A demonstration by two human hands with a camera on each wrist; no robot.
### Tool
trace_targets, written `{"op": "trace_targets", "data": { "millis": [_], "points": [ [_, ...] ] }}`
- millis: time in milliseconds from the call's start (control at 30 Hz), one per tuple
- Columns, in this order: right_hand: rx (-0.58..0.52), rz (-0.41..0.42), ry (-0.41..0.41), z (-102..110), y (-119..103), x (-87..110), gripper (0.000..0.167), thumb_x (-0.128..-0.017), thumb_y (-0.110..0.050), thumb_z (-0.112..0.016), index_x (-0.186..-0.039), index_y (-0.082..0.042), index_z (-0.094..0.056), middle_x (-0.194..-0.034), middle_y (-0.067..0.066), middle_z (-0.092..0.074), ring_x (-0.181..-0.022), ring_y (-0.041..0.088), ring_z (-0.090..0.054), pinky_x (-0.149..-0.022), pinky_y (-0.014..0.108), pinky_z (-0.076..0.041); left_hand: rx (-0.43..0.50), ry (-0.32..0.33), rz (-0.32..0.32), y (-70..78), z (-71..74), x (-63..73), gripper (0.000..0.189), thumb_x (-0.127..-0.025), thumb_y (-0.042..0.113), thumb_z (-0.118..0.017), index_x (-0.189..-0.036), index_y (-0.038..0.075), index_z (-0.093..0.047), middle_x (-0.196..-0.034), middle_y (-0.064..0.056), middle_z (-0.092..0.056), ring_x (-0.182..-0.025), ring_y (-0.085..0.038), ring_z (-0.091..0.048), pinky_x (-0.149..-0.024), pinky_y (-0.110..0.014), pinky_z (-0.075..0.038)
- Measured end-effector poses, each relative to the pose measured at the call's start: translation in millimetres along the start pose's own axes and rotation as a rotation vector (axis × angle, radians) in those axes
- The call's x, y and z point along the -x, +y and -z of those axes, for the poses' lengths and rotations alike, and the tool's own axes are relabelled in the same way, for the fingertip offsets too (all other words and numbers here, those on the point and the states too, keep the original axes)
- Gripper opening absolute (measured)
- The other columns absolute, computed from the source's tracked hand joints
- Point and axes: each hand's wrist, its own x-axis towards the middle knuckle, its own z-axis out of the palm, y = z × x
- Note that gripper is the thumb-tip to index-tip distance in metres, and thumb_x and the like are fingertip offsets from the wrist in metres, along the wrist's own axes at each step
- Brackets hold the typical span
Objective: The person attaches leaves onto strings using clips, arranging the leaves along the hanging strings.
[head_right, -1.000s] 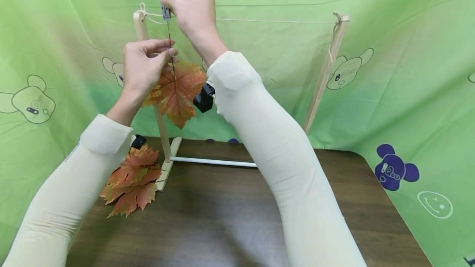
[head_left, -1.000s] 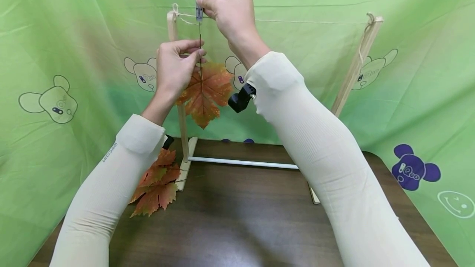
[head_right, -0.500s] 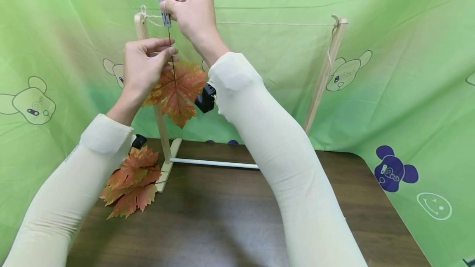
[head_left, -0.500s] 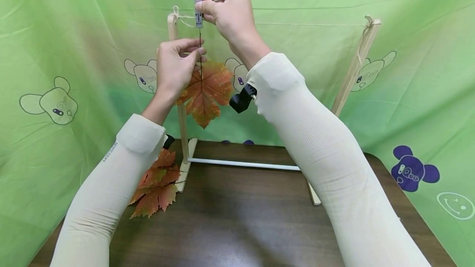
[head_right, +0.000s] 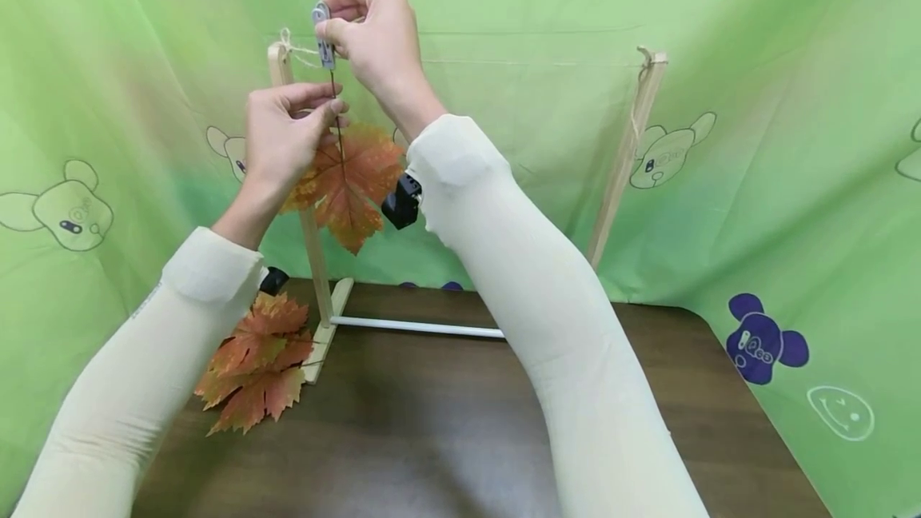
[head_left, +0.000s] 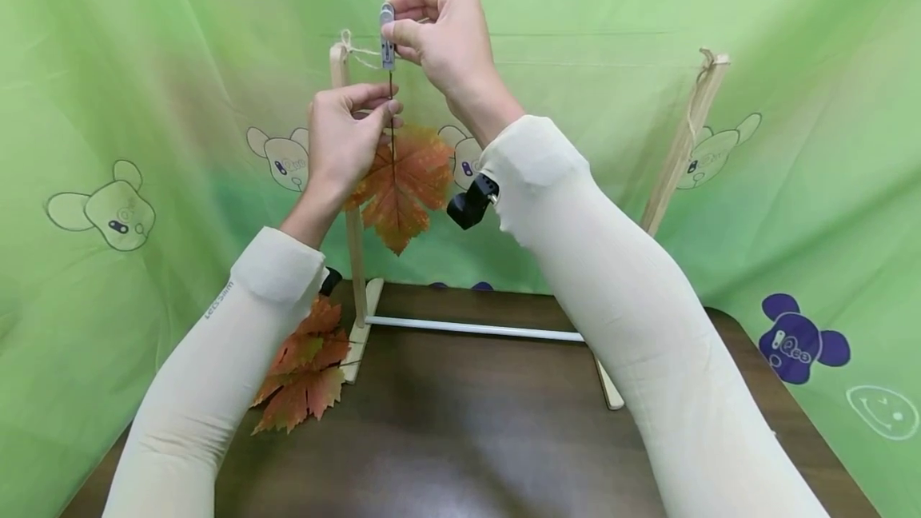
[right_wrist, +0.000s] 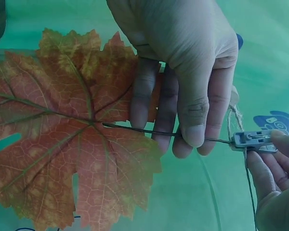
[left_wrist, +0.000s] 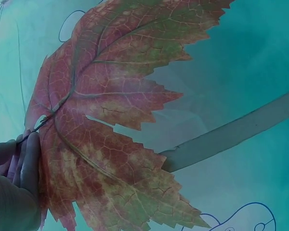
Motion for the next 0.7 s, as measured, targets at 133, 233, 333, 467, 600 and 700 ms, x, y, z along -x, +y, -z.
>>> {"op": "trace_targets", "data": {
  "millis": [133, 233, 333, 467, 600, 700],
  "points": [
    [0.003, -0.011, 0.001, 2.0, 7.1, 1.2, 0.023, -0.093, 0.008, -0.072, -0.115, 0.005, -0.073, -0.091, 0.004, -0.066, -0.088, 0.015, -0.067, -0.088, 0.024, -0.061, -0.012, -0.007, -0.013, -6.3, -2.6, 2.2, 0.022, -0.098, 0.006, -0.073, -0.118, -0.001, -0.078, -0.109, -0.018, -0.080, -0.075, -0.008, -0.075, -0.066, -0.020, -0.060],
    [0.008, -0.015, -0.003, 3.1, 11.2, 1.2, 0.024, -0.093, 0.008, -0.072, -0.117, 0.005, -0.073, -0.092, 0.004, -0.067, -0.088, 0.016, -0.068, -0.088, 0.025, -0.061, -0.015, -0.008, -0.022, -9.6, -4.4, 2.0, 0.021, -0.098, 0.006, -0.072, -0.117, -0.002, -0.078, -0.109, -0.019, -0.079, -0.075, -0.008, -0.074, -0.065, -0.019, -0.060],
    [0.011, -0.011, -0.007, 4.1, 13.4, 0.5, 0.025, -0.094, 0.007, -0.072, -0.118, 0.005, -0.073, -0.093, 0.005, -0.068, -0.087, 0.016, -0.068, -0.088, 0.025, -0.061, -0.015, -0.003, -0.026, -11.0, -5.5, 0.1, 0.021, -0.099, 0.006, -0.072, -0.117, -0.002, -0.078, -0.109, -0.019, -0.079, -0.075, -0.008, -0.074, -0.065, -0.019, -0.060],
    [0.001, -0.021, -0.003, 5.1, 15.8, -0.5, 0.025, -0.093, 0.008, -0.073, -0.118, 0.005, -0.073, -0.091, 0.004, -0.068, -0.088, 0.017, -0.068, -0.089, 0.026, -0.061, -0.019, -0.002, -0.019, -12.7, -6.9, -2.0, 0.022, -0.099, 0.005, -0.072, -0.118, -0.002, -0.078, -0.110, -0.018, -0.079, -0.077, -0.010, -0.076, -0.067, -0.020, -0.061],
    [-0.012, -0.030, -0.008, 5.2, 18.6, -0.9, 0.027, -0.093, 0.008, -0.072, -0.119, 0.005, -0.072, -0.090, 0.003, -0.068, -0.089, 0.017, -0.069, -0.089, 0.026, -0.061, -0.023, 0.000, -0.009, -14.7, -7.8, -2.3, 0.022, -0.099, 0.005, -0.071, -0.119, -0.002, -0.077, -0.111, -0.018, -0.079, -0.079, -0.012, -0.076, -0.069, -0.021, -0.062],
    [-0.018, -0.028, -0.020, 4.4, 19.0, -1.4, 0.028, -0.093, 0.009, -0.072, -0.121, 0.006, -0.072, -0.091, 0.004, -0.068, -0.088, 0.016, -0.068, -0.090, 0.026, -0.061, -0.028, 0.008, -0.016, -15.2, -7.7, -2.8, 0.022, -0.099, 0.004, -0.071, -0.119, -0.003, -0.077, -0.110, -0.019, -0.079, -0.079, -0.014, -0.077, -0.068, -0.021, -0.062]
  ]
}}
